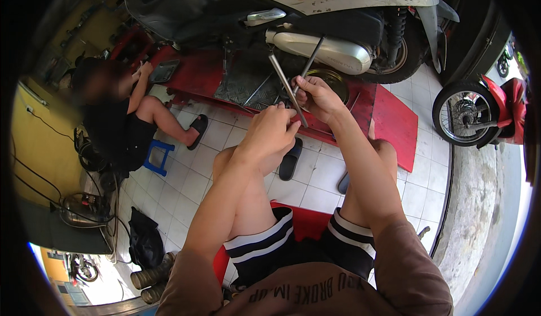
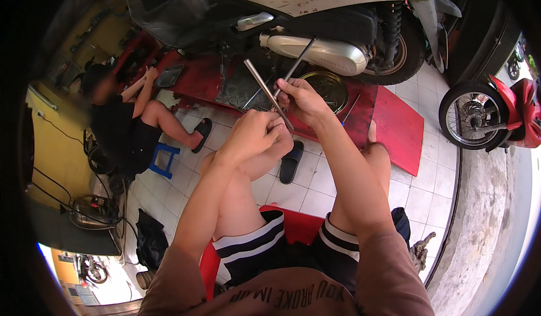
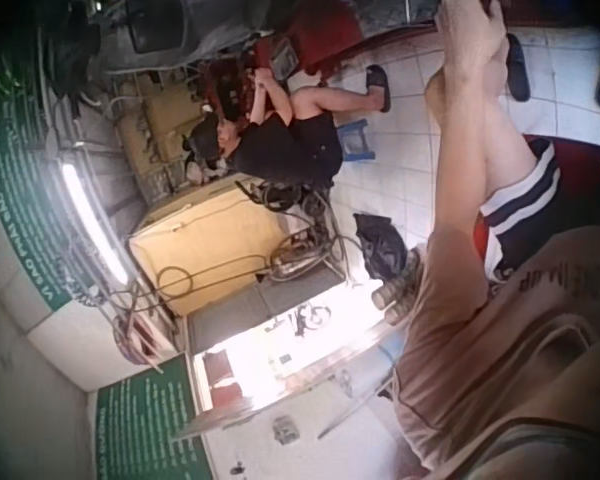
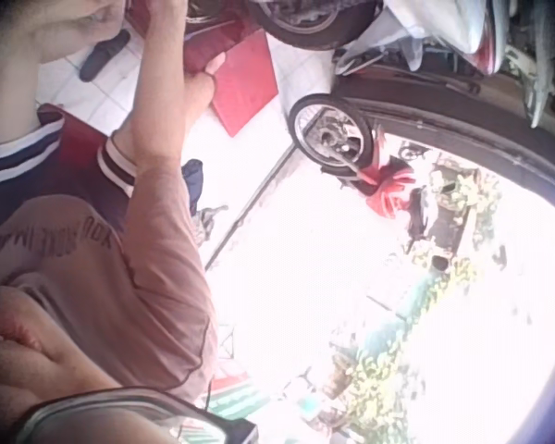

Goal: The person sits on a red plastic chair in a workshop and uses a T-handle wrench to loosen and tighten a bolt on the underside of a white motorcycle. The person repeatedly adjusts the tool and applies force to the fastener while another person sits nearby.

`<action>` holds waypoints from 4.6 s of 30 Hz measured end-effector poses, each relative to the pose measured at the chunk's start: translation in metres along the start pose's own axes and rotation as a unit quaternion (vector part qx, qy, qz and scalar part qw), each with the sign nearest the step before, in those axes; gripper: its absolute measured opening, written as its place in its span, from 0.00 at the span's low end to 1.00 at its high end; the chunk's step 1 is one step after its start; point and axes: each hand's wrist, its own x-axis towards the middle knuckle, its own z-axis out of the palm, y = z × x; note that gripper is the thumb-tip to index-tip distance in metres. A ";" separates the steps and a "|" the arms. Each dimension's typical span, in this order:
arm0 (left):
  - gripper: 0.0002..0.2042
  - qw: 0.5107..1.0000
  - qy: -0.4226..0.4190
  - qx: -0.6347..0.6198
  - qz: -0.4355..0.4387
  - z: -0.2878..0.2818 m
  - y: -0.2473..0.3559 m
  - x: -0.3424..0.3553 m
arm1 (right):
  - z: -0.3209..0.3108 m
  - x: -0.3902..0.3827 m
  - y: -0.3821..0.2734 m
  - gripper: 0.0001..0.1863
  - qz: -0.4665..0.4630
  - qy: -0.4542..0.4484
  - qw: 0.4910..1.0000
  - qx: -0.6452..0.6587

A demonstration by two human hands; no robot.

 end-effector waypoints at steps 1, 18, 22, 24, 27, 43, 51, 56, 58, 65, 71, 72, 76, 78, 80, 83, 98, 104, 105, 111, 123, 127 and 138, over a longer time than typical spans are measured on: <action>0.08 1.000 0.003 -0.009 0.018 -0.001 0.006 0.001 | -0.003 0.000 -0.001 0.13 0.004 0.007 1.000 -0.016; 0.25 0.982 0.165 0.037 -0.081 -0.011 0.023 0.000 | 0.002 0.000 -0.008 0.10 -0.040 0.022 0.999 0.030; 0.22 0.983 0.077 0.088 -0.140 -0.005 0.008 0.000 | -0.003 0.004 -0.006 0.12 -0.042 0.002 0.996 0.073; 0.21 0.992 -0.017 0.097 -0.080 -0.003 0.008 -0.003 | -0.005 0.004 -0.007 0.12 -0.033 0.011 0.997 0.075; 0.16 0.994 0.041 -0.004 0.105 0.004 0.013 -0.003 | -0.001 0.004 -0.008 0.12 -0.020 0.034 0.997 0.059; 0.16 0.975 0.148 0.126 -0.110 0.004 0.012 0.005 | -0.006 0.003 -0.010 0.07 -0.036 -0.011 0.994 0.107; 0.17 0.991 0.093 0.057 -0.081 0.008 0.016 0.009 | -0.001 -0.003 -0.006 0.11 -0.005 -0.048 0.999 0.011; 0.11 0.989 0.091 -0.111 0.039 0.005 0.023 0.013 | -0.010 -0.002 -0.005 0.13 -0.009 -0.041 0.999 -0.001; 0.17 0.979 0.129 -0.130 0.090 0.000 0.017 0.009 | 0.002 -0.005 -0.005 0.12 -0.012 -0.005 1.000 0.021; 0.19 0.974 0.196 0.060 -0.100 0.008 0.018 0.005 | -0.005 0.001 -0.007 0.12 -0.043 0.012 0.998 0.035; 0.20 0.994 0.076 0.011 0.079 0.015 0.025 0.002 | -0.002 -0.003 -0.013 0.13 -0.021 0.005 0.998 0.065; 0.22 0.992 0.093 -0.001 0.082 0.015 0.033 0.002 | -0.004 -0.004 -0.012 0.13 -0.025 0.019 0.998 0.050; 0.26 0.983 0.180 0.017 0.034 0.010 0.033 0.008 | -0.013 -0.001 -0.015 0.10 -0.040 -0.013 0.996 0.072; 0.24 0.974 0.218 0.037 -0.038 0.008 0.039 0.006 | -0.013 0.002 -0.016 0.10 -0.050 -0.018 0.996 0.075; 0.19 0.983 0.159 0.058 -0.074 0.011 0.030 0.005 | -0.011 0.000 -0.015 0.11 -0.051 -0.005 0.995 0.086; 0.15 0.995 0.065 0.068 -0.012 0.010 0.030 0.003 | -0.011 0.004 -0.013 0.11 -0.039 0.001 0.994 0.099; 0.22 0.992 0.071 0.046 0.091 0.016 0.019 0.003 | -0.012 0.001 -0.018 0.14 -0.053 0.052 0.991 0.109; 0.30 0.984 0.143 0.073 0.073 0.007 0.034 0.006 | -0.022 0.004 -0.010 0.12 -0.061 0.042 0.993 0.087; 0.30 0.980 0.179 0.073 0.043 0.003 0.035 0.007 | -0.019 0.007 -0.011 0.11 -0.063 0.031 0.993 0.094; 0.14 0.970 0.194 0.117 -0.083 0.007 0.016 0.008 | -0.003 -0.001 -0.008 0.09 -0.025 0.011 0.995 0.100; 0.15 0.970 0.224 -0.086 0.046 0.003 0.016 0.009 | -0.008 -0.009 -0.009 0.11 0.003 -0.027 1.000 0.003; 0.11 0.987 0.105 0.010 -0.122 -0.006 0.021 0.000 | -0.005 -0.010 -0.013 0.11 -0.010 0.009 0.999 0.030; 0.25 0.993 0.109 -0.045 -0.019 -0.007 0.043 -0.001 | -0.010 -0.009 -0.011 0.10 -0.013 0.039 0.998 0.056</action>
